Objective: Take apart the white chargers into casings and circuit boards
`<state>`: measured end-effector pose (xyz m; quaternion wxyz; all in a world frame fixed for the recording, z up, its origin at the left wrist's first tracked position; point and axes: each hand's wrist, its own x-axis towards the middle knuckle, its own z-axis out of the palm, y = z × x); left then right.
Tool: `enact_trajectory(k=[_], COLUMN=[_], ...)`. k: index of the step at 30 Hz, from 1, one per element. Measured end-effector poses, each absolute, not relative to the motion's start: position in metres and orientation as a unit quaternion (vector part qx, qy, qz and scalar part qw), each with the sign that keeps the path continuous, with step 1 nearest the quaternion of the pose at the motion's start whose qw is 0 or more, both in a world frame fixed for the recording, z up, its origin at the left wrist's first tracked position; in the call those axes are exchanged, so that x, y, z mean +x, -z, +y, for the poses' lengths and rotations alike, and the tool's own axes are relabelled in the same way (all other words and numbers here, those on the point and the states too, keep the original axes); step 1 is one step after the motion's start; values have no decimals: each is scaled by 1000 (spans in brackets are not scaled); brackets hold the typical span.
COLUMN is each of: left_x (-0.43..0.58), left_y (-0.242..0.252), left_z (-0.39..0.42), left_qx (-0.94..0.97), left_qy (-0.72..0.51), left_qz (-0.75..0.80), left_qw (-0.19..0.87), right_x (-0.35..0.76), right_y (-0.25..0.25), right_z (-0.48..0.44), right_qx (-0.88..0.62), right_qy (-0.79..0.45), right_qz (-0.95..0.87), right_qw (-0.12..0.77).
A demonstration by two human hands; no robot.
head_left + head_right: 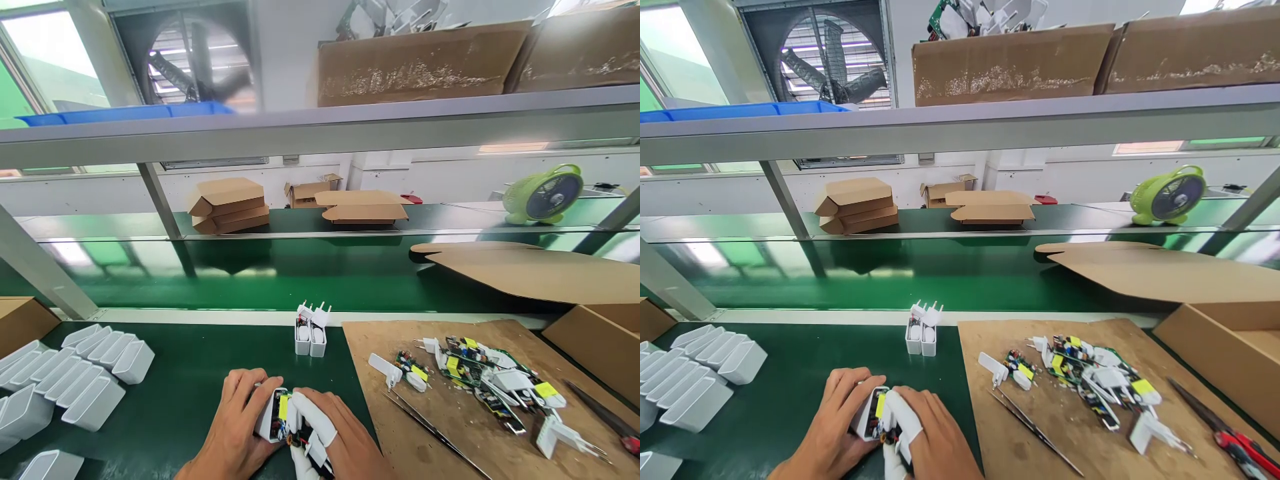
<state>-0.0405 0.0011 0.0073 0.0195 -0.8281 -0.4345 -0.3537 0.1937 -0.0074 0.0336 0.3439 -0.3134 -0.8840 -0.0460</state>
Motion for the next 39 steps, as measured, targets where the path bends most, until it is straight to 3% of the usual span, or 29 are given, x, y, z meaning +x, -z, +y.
enact_trajectory(k=[21, 24, 30, 34, 39], left_x=[-37, -32, -32, -44, -51], left_y=[-14, -9, -1, -15, -33], left_z=[-5, -3, 2, 0, 1], left_qx=[-832, -831, -710, -617, -593], left_qy=[363, 381, 412, 403, 433], left_qz=[-419, -396, -431, -460, -398], left_qw=[-4, -86, -374, -495, -550], right_x=[188, 188, 195, 198, 196], right_y=[-45, -50, -58, -48, -40], right_z=[-10, -6, 1, 4, 6], right_qx=[-314, -296, -311, -317, -304], right_qy=[-61, -102, -223, -206, -141], right_qz=[-887, -887, -835, -870, -902], right_qw=[332, 341, 396, 317, 272])
